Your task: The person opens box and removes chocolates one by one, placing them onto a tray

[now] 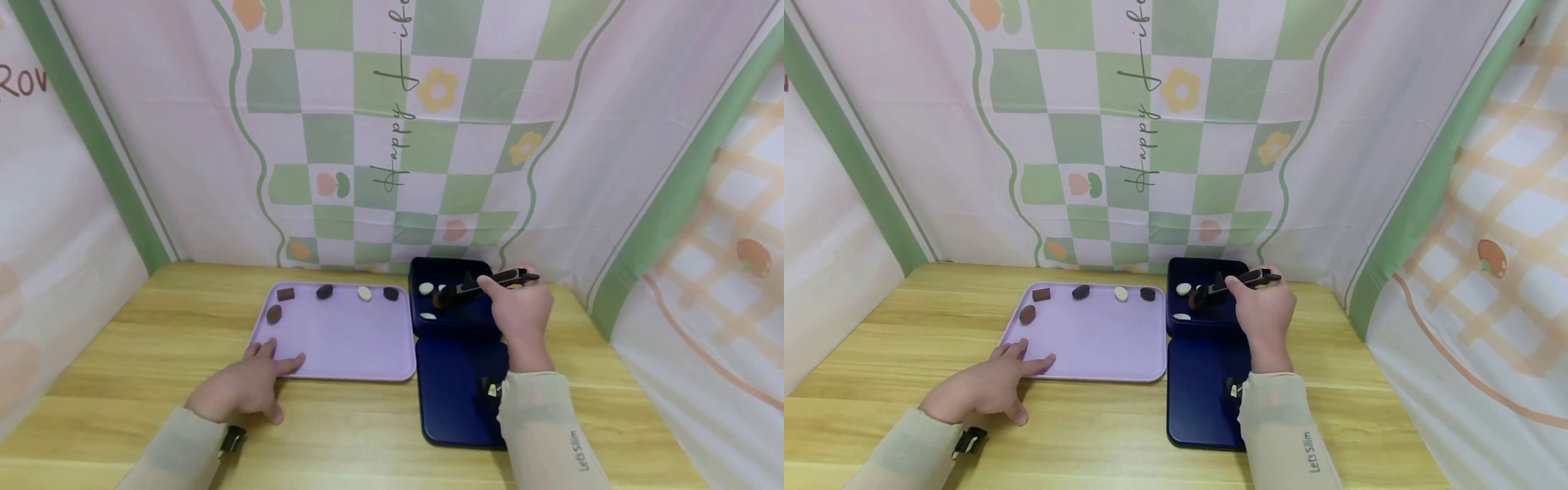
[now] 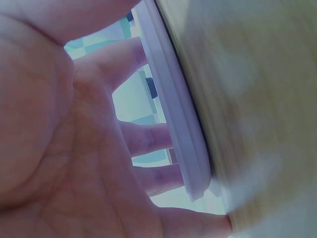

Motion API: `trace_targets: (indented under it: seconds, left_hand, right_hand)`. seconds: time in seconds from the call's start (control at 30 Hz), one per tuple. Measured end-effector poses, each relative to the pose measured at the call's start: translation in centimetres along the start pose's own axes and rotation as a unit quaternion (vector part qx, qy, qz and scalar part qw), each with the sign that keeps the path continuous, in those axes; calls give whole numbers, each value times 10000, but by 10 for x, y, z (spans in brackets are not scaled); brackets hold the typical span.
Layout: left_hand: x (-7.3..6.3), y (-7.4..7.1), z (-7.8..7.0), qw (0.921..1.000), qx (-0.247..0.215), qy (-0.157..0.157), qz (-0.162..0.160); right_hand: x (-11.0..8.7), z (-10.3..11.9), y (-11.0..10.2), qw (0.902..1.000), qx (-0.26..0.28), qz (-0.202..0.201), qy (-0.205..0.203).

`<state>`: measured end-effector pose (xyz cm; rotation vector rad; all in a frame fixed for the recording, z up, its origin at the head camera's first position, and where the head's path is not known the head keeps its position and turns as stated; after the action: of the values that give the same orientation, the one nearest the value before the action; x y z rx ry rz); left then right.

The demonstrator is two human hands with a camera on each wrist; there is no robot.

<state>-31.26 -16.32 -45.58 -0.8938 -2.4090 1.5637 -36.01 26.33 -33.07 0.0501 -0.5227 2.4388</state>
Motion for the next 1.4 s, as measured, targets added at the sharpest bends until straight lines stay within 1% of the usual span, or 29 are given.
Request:
trace_targets:
  seconds: [0.13,0.17,0.2,0.23,0.27,0.3,0.33,0.37,0.4,0.43,0.53,0.6,0.67,0.7,0.8,0.87,0.9,1.07,1.13,1.3,1.4]
  left_hand:
    - [-1,-1,0,10000,-4,-3,7]
    - [-1,-1,0,10000,3,-1,5]
    - [-1,-1,0,10000,9,2,2]
    - [-1,-1,0,10000,18,13,-5]
    - [-2,-1,0,10000,23,22,-12]
    - [-2,-1,0,10000,25,28,-18]
    - [-2,-1,0,10000,24,36,-27]
    - [-2,-1,0,10000,20,43,-31]
    - [-2,-1,0,10000,17,49,-35]
    - [-3,-1,0,10000,17,54,-33]
    - [-3,-2,0,10000,22,70,-35]
    - [-3,-2,0,10000,41,76,-34]
    - [-3,-2,0,10000,34,63,-36]
    - [-3,-2,-1,10000,52,62,-40]
    - [-2,-1,-2,10000,-7,44,-25]
    - [-2,0,-4,10000,-34,33,-17]
    - [-1,1,-4,10000,-35,31,-13]
    - [-1,0,-4,10000,9,-30,-18]
    - [-1,-1,-4,10000,32,-38,-35]
    - [0,-2,-3,10000,67,-14,-59]
    - [-1,-2,-2,9999,75,17,-69]
  right_hand:
    - [3,-1,-7,9998,-9,-165,113]
    - [3,-1,-9,9996,148,-201,154]
    - [4,-3,-11,9985,438,-194,258]
    - [6,-4,-13,9957,841,-145,374]
    - [7,-6,-14,9898,1329,-78,504]
    - [8,-8,-15,9818,1797,-21,616]
    - [9,-10,-15,9702,2306,63,739]
    - [10,-12,-14,9564,2783,148,877]
    - [10,-13,-13,9424,3181,205,1011]
    - [10,-14,-12,9322,3440,257,1095]
    - [9,-17,-4,9070,3956,417,1385]
    - [6,-17,4,8949,4152,561,1536]
    - [2,-16,13,8857,4270,771,1651]
    - [-1,-14,17,8842,4282,867,1651]
    - [-12,-7,28,8914,4140,1064,1505]
    - [-21,-3,37,8977,4019,1148,1397]
    - [-26,0,42,9024,3927,1176,1328]
    - [-46,12,73,9089,3736,1446,1156]
    - [-51,17,86,9134,3613,1540,1072]
    - [-62,22,115,9332,3072,1599,961]
    - [-65,21,129,9404,2824,1588,1030]
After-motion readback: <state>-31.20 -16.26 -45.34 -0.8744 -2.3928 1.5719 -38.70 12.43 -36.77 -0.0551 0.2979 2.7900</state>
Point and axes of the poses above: each hand's wrist, its own x-axis towards the middle knuckle, its own y-axis out of the palm, z = x × y, the point moved 9 cm from there along x, towards the middle knuckle, and after that the axes turned 15 degrees about y, right-handed, at the moved point
